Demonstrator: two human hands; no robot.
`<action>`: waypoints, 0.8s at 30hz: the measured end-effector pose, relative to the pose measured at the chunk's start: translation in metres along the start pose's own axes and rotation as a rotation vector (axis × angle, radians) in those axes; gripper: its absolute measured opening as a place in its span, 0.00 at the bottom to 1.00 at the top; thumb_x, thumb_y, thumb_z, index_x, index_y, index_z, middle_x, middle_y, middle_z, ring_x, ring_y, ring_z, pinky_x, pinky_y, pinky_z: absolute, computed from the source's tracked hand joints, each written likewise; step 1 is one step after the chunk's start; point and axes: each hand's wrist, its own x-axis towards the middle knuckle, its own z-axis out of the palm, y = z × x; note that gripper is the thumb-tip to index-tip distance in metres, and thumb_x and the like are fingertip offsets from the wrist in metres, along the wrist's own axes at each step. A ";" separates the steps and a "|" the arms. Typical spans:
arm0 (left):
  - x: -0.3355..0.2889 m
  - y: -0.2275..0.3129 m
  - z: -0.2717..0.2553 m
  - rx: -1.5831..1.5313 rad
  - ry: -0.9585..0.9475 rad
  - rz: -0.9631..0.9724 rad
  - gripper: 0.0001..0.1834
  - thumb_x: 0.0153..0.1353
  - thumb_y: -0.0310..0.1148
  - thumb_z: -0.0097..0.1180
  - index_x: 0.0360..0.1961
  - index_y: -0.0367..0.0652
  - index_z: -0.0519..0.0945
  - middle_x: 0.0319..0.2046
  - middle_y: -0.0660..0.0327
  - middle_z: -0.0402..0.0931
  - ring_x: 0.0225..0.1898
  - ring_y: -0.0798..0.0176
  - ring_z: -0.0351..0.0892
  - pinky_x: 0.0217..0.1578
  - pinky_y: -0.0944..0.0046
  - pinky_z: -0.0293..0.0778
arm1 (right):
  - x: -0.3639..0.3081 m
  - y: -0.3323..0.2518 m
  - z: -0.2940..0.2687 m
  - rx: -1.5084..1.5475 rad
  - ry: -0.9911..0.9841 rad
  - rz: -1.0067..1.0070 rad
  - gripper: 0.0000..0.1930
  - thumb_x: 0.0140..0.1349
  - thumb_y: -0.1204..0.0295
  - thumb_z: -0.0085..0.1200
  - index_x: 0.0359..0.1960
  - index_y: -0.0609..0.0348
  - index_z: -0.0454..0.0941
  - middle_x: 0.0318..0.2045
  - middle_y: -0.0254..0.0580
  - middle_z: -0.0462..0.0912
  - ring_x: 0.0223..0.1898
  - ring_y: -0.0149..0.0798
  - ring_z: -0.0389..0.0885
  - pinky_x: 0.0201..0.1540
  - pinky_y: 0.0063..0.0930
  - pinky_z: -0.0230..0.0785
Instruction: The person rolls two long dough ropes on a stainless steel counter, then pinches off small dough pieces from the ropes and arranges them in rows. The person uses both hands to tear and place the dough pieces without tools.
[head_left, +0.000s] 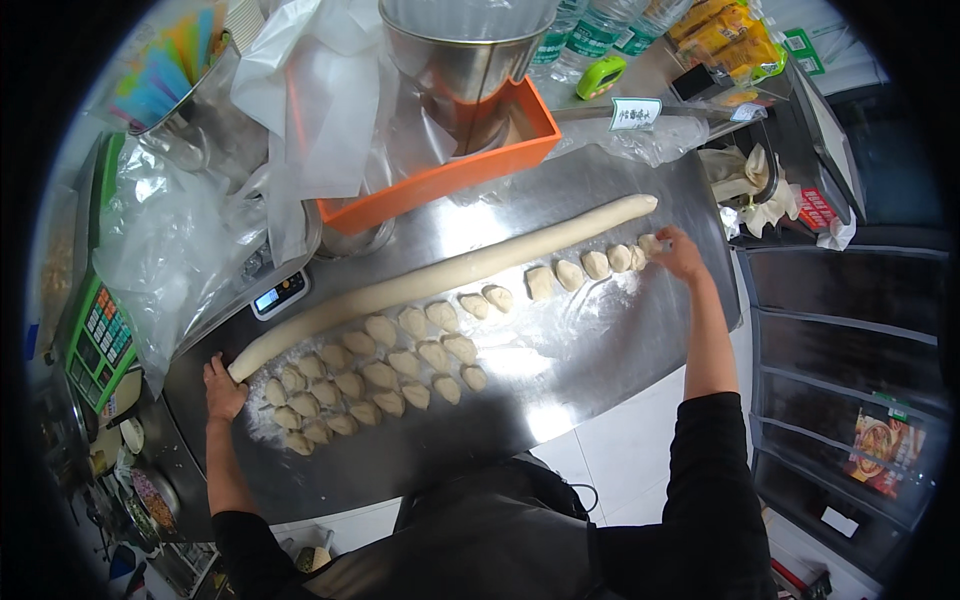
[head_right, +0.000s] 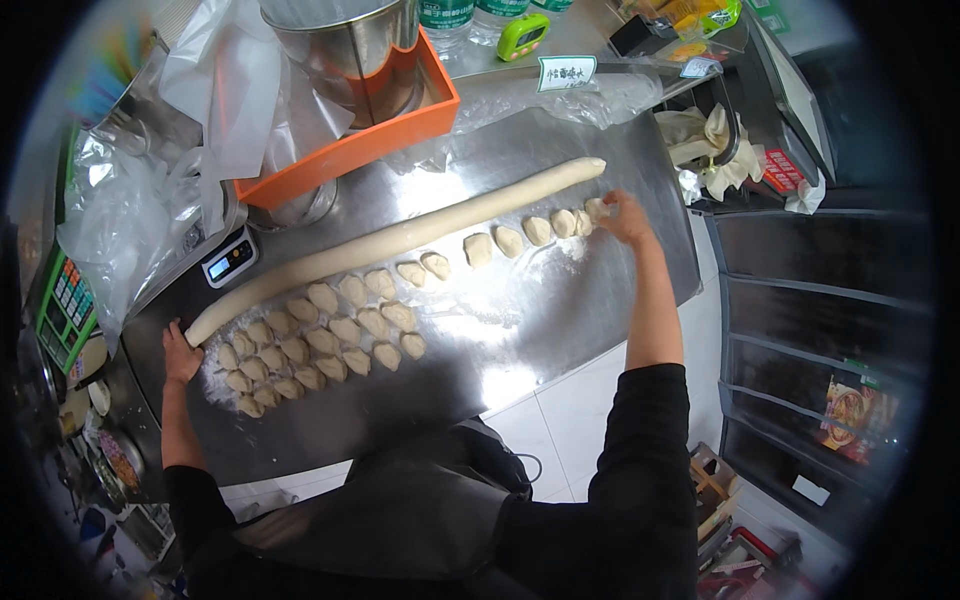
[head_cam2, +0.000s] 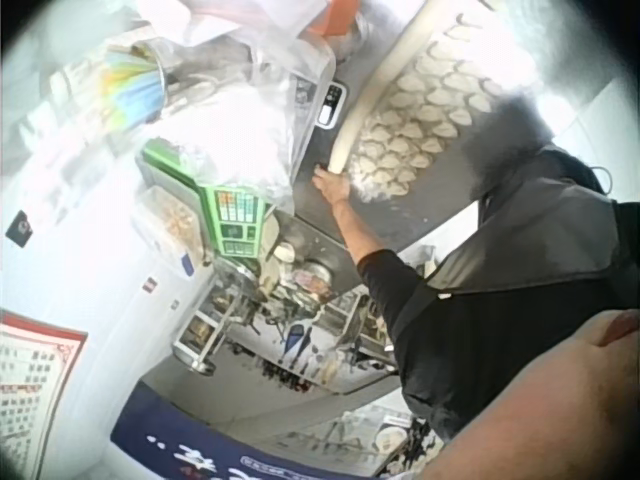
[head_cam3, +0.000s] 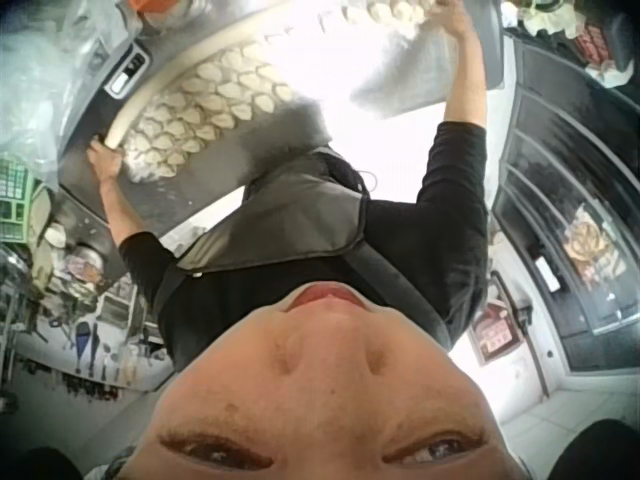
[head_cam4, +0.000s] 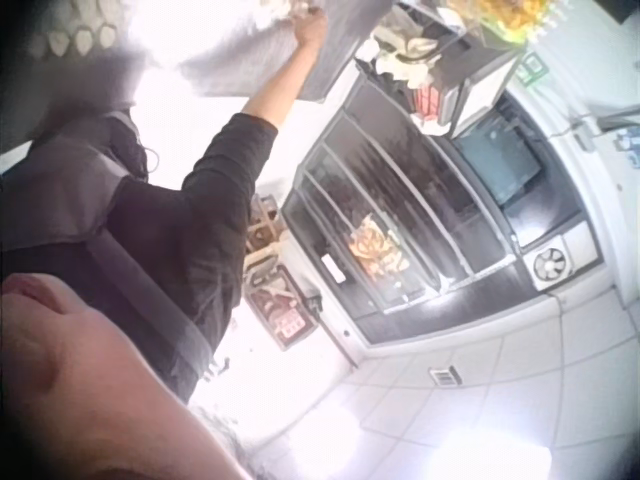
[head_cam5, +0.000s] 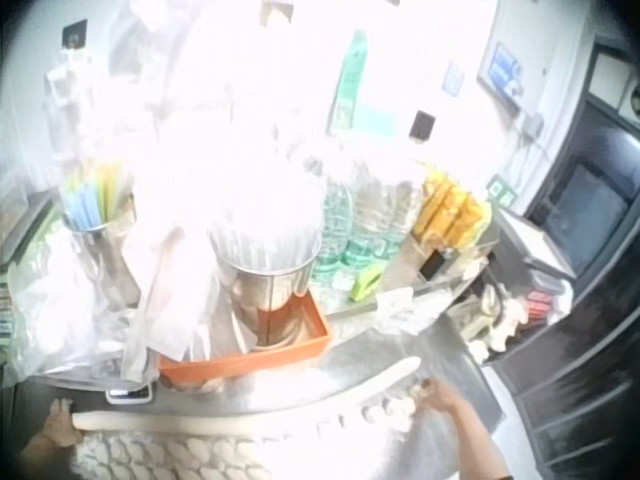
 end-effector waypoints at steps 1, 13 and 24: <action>0.000 0.001 -0.004 0.025 -0.020 -0.019 0.41 0.48 0.22 0.62 0.67 0.42 0.62 0.59 0.42 0.65 0.62 0.31 0.66 0.63 0.41 0.69 | 0.011 -0.002 -0.006 -0.012 0.034 0.077 0.24 0.51 0.73 0.67 0.53 0.55 0.79 0.47 0.48 0.84 0.52 0.49 0.82 0.57 0.41 0.74; 0.010 0.008 -0.020 -0.311 -0.136 -0.330 0.17 0.58 0.30 0.51 0.49 0.37 0.75 0.28 0.47 0.80 0.30 0.45 0.84 0.32 0.51 0.79 | 0.068 -0.098 0.001 -0.768 -0.028 -0.298 0.29 0.50 0.66 0.63 0.58 0.47 0.76 0.54 0.42 0.80 0.56 0.54 0.77 0.58 0.50 0.69; -0.159 0.169 -0.205 -1.596 -0.194 0.008 0.24 0.40 0.27 0.48 0.45 0.42 0.73 0.30 0.53 0.76 0.19 0.60 0.72 0.20 0.62 0.68 | -0.081 -0.227 -0.182 0.108 0.038 -0.625 0.15 0.47 0.70 0.59 0.39 0.61 0.78 0.35 0.54 0.82 0.38 0.55 0.82 0.44 0.41 0.73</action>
